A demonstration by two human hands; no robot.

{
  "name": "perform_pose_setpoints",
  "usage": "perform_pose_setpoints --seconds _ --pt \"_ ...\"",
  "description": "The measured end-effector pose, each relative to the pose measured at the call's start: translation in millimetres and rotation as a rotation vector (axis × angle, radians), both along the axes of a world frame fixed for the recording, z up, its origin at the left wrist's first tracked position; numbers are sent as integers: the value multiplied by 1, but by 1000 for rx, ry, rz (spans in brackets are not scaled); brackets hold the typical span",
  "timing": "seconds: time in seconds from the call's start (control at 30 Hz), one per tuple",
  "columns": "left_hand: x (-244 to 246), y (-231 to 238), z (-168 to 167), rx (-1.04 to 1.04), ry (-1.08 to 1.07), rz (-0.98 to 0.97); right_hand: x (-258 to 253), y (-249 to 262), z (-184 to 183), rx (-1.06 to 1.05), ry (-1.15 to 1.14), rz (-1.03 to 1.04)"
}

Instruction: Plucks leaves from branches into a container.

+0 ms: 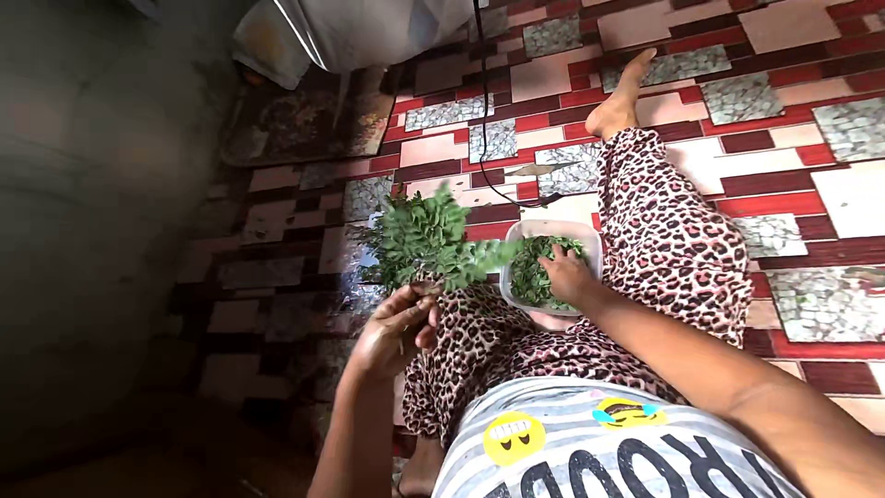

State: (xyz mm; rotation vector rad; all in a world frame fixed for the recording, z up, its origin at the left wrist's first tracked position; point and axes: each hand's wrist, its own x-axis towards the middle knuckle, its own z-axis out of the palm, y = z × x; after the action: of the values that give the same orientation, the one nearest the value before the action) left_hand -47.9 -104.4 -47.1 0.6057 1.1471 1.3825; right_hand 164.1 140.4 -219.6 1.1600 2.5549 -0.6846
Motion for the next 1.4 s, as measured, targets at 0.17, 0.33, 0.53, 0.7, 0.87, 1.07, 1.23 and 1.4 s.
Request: perform_pose_setpoints --seconds 0.17,0.33,0.53,0.7,0.87,1.07,1.23,1.4 --pt "19 47 -42 -49 -40 -13 14 17 15 -15 276 -101" --pt "38 97 -46 -120 -37 104 22 5 54 -102 390 -156" --pt "54 139 -79 -146 -77 96 32 11 43 -102 596 -245" --pt "60 145 -115 -258 -170 121 25 13 24 -737 990 -636" --pt "56 147 -124 -258 -99 -14 18 12 29 -1161 1061 -756" --pt "62 149 -129 -267 -37 -75 27 9 39 -1159 1105 -657" --pt "60 142 -118 -240 159 35 15 0 42 -840 1061 -767" --pt "78 96 -49 325 927 318 17 -3 54 -761 1094 -699"
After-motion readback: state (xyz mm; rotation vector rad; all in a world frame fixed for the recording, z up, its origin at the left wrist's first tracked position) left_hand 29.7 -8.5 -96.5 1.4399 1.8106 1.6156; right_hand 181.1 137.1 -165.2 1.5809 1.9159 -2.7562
